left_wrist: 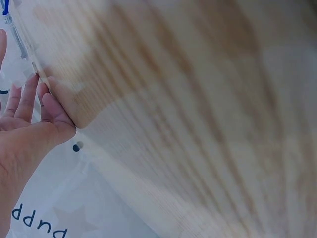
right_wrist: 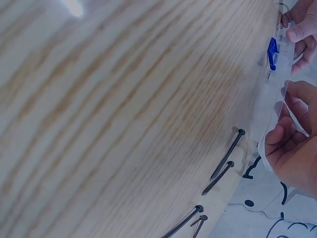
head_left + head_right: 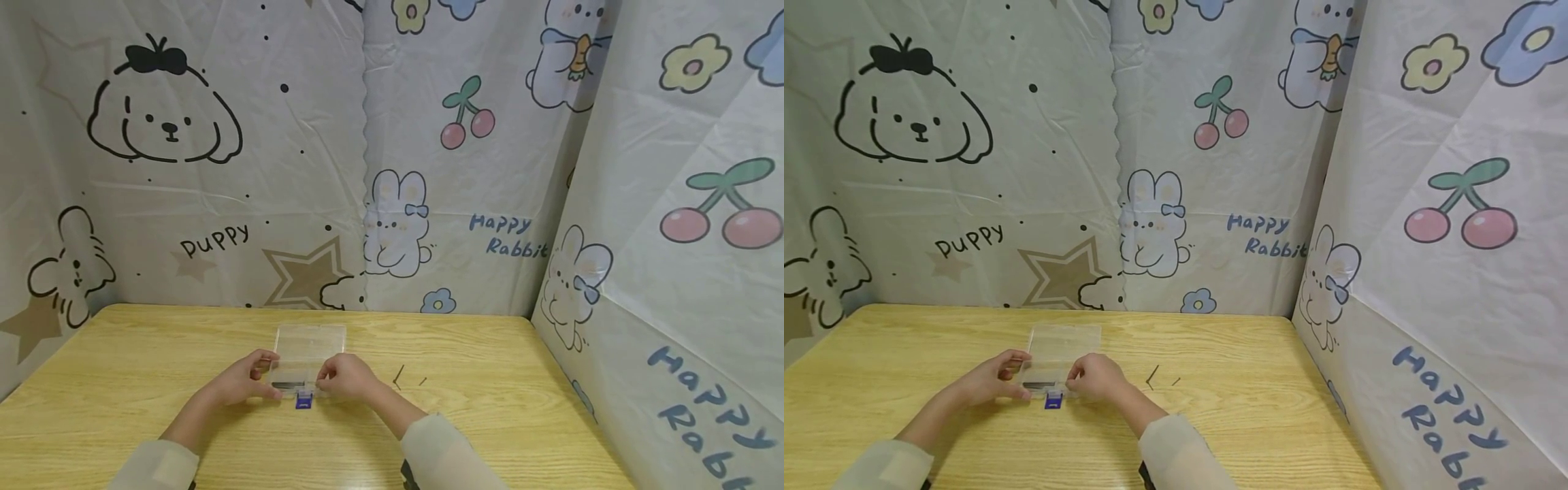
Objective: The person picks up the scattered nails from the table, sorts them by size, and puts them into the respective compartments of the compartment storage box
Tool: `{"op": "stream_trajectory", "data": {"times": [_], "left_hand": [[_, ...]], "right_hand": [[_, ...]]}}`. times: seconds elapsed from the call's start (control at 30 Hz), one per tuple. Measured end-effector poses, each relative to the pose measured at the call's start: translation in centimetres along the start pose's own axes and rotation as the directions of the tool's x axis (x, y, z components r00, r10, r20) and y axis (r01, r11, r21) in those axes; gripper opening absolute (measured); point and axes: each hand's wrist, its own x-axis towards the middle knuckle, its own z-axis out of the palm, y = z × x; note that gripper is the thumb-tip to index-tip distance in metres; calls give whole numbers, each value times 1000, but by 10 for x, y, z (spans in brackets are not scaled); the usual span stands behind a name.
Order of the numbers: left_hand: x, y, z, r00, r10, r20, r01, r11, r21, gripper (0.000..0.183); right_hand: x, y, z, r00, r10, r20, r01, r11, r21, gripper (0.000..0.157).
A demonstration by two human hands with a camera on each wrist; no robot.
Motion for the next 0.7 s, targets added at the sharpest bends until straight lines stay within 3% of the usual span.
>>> {"op": "stream_trajectory", "data": {"times": [0.33, 0.7], "left_hand": [[1, -2, 0, 1000, -8, 1, 8, 1000, 3, 77], [-1, 2, -1, 1000, -1, 11, 1, 1000, 1, 77]], "right_hand": [[-3, 2, -12, 1000, -3, -30, 4, 999, 40, 11], [-15, 21, -34, 998, 25, -50, -21, 997, 72, 11]]}}
